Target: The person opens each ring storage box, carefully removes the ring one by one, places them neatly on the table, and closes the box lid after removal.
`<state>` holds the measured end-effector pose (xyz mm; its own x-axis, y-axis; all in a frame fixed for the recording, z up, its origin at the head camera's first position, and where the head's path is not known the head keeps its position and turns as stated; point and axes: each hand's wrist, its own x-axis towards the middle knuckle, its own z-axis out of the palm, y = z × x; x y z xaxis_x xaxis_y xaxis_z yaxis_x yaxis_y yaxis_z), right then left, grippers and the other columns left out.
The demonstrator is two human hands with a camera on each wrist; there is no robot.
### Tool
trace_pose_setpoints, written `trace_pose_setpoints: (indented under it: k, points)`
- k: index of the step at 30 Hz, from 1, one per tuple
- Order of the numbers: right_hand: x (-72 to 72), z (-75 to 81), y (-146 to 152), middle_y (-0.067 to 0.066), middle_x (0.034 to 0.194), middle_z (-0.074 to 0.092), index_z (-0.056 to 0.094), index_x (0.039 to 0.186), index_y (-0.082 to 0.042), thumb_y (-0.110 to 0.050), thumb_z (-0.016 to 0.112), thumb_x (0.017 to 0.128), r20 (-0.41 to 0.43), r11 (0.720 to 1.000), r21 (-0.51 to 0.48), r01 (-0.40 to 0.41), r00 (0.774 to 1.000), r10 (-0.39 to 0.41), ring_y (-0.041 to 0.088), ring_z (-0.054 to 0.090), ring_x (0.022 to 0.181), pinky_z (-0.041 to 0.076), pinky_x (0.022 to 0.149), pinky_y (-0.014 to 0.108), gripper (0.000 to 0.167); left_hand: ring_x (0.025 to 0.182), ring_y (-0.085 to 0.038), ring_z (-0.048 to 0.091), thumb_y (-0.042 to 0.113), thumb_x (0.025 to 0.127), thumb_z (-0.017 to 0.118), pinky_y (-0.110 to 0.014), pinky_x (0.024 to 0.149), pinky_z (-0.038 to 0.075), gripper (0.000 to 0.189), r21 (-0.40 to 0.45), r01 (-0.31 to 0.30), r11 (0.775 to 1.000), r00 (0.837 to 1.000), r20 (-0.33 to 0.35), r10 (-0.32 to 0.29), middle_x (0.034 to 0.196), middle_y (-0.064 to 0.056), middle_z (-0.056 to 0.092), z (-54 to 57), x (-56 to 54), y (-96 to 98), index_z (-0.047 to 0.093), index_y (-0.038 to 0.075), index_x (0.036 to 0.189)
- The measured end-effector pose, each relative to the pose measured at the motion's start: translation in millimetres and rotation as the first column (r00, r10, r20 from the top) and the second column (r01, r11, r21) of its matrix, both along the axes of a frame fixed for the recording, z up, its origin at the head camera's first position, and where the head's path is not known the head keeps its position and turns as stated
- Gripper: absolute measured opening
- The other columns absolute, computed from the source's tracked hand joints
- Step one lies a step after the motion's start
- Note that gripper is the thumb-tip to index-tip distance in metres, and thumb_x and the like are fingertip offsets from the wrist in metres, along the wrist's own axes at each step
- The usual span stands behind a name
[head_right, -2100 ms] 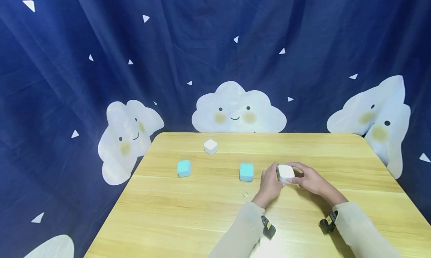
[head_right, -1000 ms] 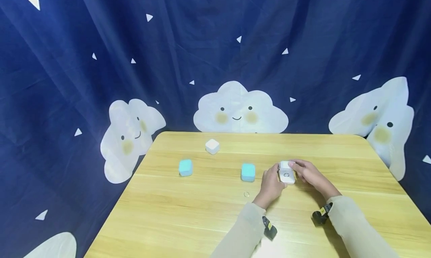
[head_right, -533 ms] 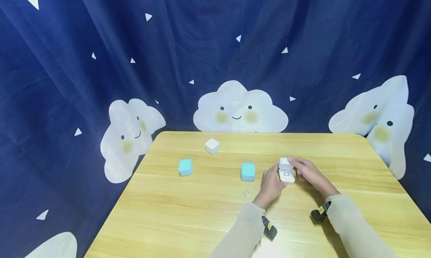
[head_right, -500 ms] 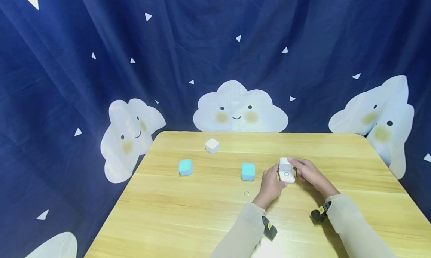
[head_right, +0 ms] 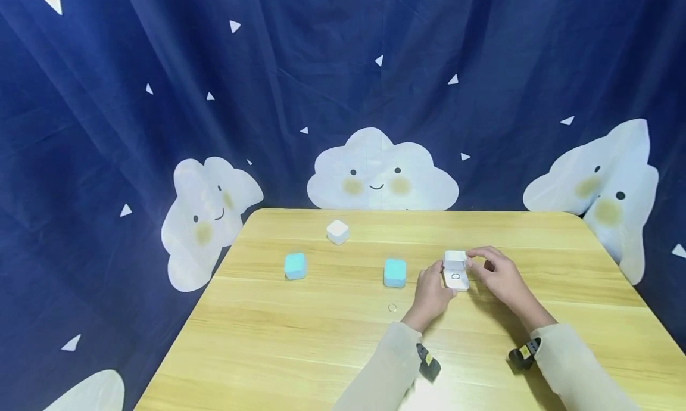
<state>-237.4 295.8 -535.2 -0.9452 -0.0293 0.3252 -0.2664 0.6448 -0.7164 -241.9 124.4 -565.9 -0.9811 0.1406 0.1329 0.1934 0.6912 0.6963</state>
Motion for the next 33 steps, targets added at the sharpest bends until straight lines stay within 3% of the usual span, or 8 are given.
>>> trace_pose_setpoints:
  k: [4,12,16,20,23,29,33]
  points:
    - [6.7,-2.5,-2.8,0.002,0.107,0.064,0.073,0.109,-0.007,-0.009,0.072,0.092,-0.119,0.999,0.028,-0.029,0.992,0.033,0.005,0.046,0.065,0.039,0.055,0.020,0.017,0.101,-0.003,0.057,0.017,0.074,0.088,-0.016,0.088,0.040,0.068,-0.017,0.002,1.000,1.000,-0.001,-0.002,0.116,0.011,0.068,-0.6,-0.1,0.5,0.058,0.019,0.135]
    - [11.4,-9.1,-5.1,0.004,0.097,0.068,0.074,0.103,-0.007,0.005,0.078,0.081,-0.254,0.981,0.176,-0.079,0.960,0.122,-0.001,0.043,0.062,0.036,0.054,0.015,0.026,0.098,-0.003,0.056,0.017,0.074,0.088,-0.016,0.085,0.040,0.066,-0.020,0.011,1.000,1.000,-0.009,-0.011,0.114,0.010,0.069,-0.9,0.0,1.7,0.059,0.018,0.133]
    - [10.2,-12.3,-5.2,0.006,0.099,0.073,0.076,0.099,-0.009,0.003,0.082,0.076,-0.285,0.958,0.282,-0.050,0.949,0.134,0.008,0.060,0.071,0.045,0.063,0.017,0.026,0.099,-0.003,0.056,0.017,0.074,0.088,-0.015,0.085,0.040,0.066,-0.030,0.012,0.999,1.000,-0.017,-0.012,0.115,0.010,0.069,-1.2,-0.3,2.1,0.059,0.018,0.134]
    - [8.9,-14.9,-7.1,0.010,0.102,0.076,0.078,0.097,-0.010,-0.001,0.082,0.077,-0.236,0.938,0.345,-0.036,0.964,0.124,0.032,0.070,0.091,0.055,0.076,0.038,0.022,0.099,-0.004,0.056,0.017,0.074,0.087,-0.016,0.085,0.040,0.068,-0.033,0.014,0.999,1.000,-0.019,-0.015,0.117,0.009,0.069,-1.6,-0.3,1.8,0.058,0.017,0.136]
    - [6.8,-16.2,-9.8,0.014,0.105,0.075,0.077,0.099,-0.009,-0.002,0.080,0.081,-0.160,0.944,0.327,-0.047,0.982,0.104,0.035,0.070,0.094,0.055,0.077,0.048,0.019,0.100,-0.004,0.056,0.017,0.075,0.087,-0.016,0.085,0.040,0.069,-0.025,0.019,1.000,1.000,-0.014,-0.019,0.119,0.008,0.069,-1.8,-0.6,0.9,0.057,0.016,0.138]
    - [2.0,-17.4,-14.7,0.017,0.107,0.074,0.077,0.098,-0.010,-0.004,0.076,0.085,-0.087,0.966,0.258,-0.032,0.995,0.056,0.005,0.058,0.075,0.047,0.063,0.028,0.014,0.103,-0.004,0.057,0.018,0.075,0.087,-0.016,0.087,0.040,0.067,-0.037,0.022,0.999,0.999,-0.027,-0.023,0.119,0.008,0.069,-1.1,-1.6,-1.0,0.058,0.016,0.136]
    - [2.1,-17.7,-15.5,0.019,0.106,0.074,0.078,0.096,-0.009,-0.003,0.076,0.085,-0.083,0.972,0.234,-0.030,0.995,0.051,-0.002,0.051,0.071,0.044,0.061,0.024,0.013,0.102,-0.004,0.057,0.017,0.075,0.087,-0.016,0.087,0.040,0.067,-0.031,0.024,0.999,1.000,-0.017,-0.024,0.118,0.008,0.069,-0.5,-1.0,-0.1,0.058,0.016,0.136]
